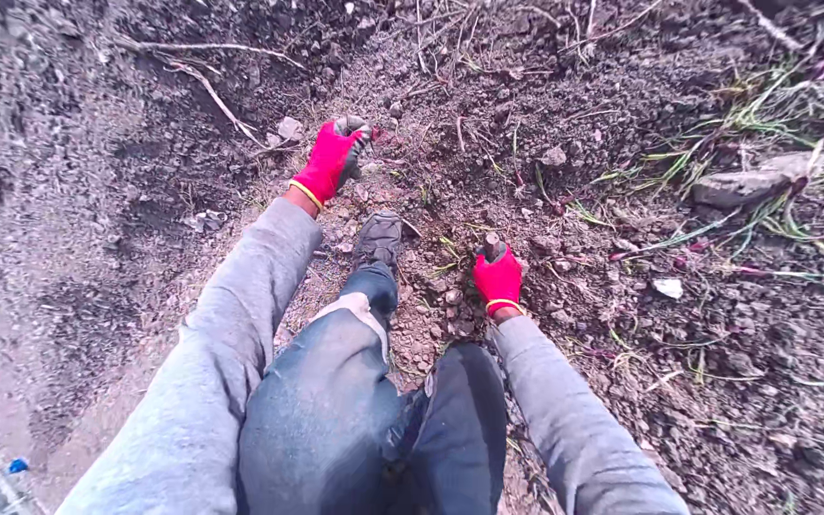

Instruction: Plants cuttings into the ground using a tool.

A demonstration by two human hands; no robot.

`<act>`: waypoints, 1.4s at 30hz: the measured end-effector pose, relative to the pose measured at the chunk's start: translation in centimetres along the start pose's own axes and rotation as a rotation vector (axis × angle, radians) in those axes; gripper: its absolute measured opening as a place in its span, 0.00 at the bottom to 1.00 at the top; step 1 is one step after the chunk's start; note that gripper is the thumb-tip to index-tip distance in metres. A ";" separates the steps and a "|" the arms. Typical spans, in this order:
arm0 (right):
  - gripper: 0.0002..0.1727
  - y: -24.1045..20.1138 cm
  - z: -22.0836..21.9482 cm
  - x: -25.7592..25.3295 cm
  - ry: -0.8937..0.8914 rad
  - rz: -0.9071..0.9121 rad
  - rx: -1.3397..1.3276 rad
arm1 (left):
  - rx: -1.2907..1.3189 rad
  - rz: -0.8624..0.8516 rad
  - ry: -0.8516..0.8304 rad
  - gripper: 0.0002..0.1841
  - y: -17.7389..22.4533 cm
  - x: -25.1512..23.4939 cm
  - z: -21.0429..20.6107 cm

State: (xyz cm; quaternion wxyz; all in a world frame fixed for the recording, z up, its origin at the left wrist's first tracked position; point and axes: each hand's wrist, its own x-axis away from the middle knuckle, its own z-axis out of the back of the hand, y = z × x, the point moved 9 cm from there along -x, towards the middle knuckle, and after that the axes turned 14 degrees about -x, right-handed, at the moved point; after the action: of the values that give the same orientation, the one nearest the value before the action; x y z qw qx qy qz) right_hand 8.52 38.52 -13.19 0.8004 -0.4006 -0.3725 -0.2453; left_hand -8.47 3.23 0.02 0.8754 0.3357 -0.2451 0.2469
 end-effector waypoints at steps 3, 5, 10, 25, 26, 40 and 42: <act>0.32 0.4 0.2 0.4 0.023 0.022 -0.012 | 0.074 0.003 0.079 0.12 -2.3 -1.8 3.5; 0.28 -0.1 0.6 0.1 0.018 0.081 -0.006 | 0.104 -0.003 0.115 0.10 -4.4 -4.0 5.9; 0.23 -9.3 3.8 2.2 -0.065 0.129 0.112 | 0.110 0.068 0.103 0.11 -11.9 -11.5 7.5; 0.22 -44.7 -25.6 -21.5 -0.280 0.508 0.242 | -0.024 0.224 0.127 0.13 -15.4 -26.3 12.0; 0.23 -42.9 -25.9 -22.5 -0.317 0.473 0.253 | -0.075 0.242 0.084 0.13 -15.8 -27.0 10.0; 0.07 -46.4 -5.4 -12.5 -0.288 0.603 -0.549 | 0.649 0.386 -0.023 0.13 -21.8 -22.8 5.7; 0.09 -46.4 -10.9 -16.2 -0.233 0.623 -0.524 | 0.549 0.303 0.010 0.15 -20.5 -23.1 6.7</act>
State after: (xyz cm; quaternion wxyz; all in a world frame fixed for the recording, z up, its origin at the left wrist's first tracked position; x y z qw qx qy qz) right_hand -28.91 5.11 -9.16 0.6601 -0.7089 -0.2466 -0.0313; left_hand -15.54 -21.12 -18.91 0.7065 0.5179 -0.2123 0.4331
